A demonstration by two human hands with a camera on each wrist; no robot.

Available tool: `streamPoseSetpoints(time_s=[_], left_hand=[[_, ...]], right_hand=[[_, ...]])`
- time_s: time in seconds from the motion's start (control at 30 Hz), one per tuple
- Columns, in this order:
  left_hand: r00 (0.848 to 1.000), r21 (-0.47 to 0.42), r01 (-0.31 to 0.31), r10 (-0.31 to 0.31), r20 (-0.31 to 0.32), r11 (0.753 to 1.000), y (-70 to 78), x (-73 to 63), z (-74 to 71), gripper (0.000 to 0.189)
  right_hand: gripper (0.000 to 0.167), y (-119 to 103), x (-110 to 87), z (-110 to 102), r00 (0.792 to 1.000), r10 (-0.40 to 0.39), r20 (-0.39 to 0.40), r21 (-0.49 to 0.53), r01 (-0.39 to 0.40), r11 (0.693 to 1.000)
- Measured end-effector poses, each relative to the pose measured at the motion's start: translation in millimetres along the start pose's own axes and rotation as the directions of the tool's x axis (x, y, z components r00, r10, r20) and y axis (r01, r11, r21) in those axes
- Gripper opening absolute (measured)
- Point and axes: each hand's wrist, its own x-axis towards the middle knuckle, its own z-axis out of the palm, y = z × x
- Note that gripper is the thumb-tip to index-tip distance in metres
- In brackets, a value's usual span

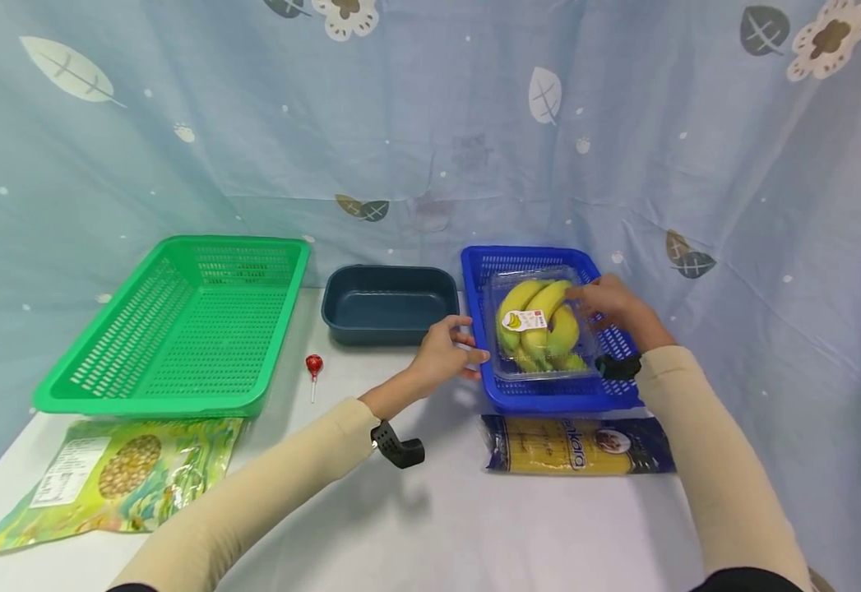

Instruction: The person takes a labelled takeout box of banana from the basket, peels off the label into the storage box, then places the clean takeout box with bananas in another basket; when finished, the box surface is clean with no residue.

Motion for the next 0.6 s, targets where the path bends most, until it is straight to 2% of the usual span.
streamPoseSetpoints(time_s=[0.2, 0.43, 0.6], left_hand=[[1.000, -0.022, -0.003, 0.003, -0.008, 1.000, -0.4, 0.2, -0.3, 0.069], [1.000, -0.050, -0.007, 0.006, -0.020, 0.999, -2.4, 0.2, 0.3, 0.068], [1.000, -0.052, -0.007, 0.006, -0.021, 0.999, -3.9, 0.1, -0.5, 0.068]], right_hand=[[0.078, -15, -14.4, -10, 0.994, -0.030, -0.107, 0.034, 0.034, 0.999], [0.086, -23, -29.6, -14, 0.971, -0.031, -0.238, 0.042, 0.042, 0.998], [0.092, -30, -38.7, -12, 0.951, -0.019, -0.310, 0.091, 0.050, 0.995]])
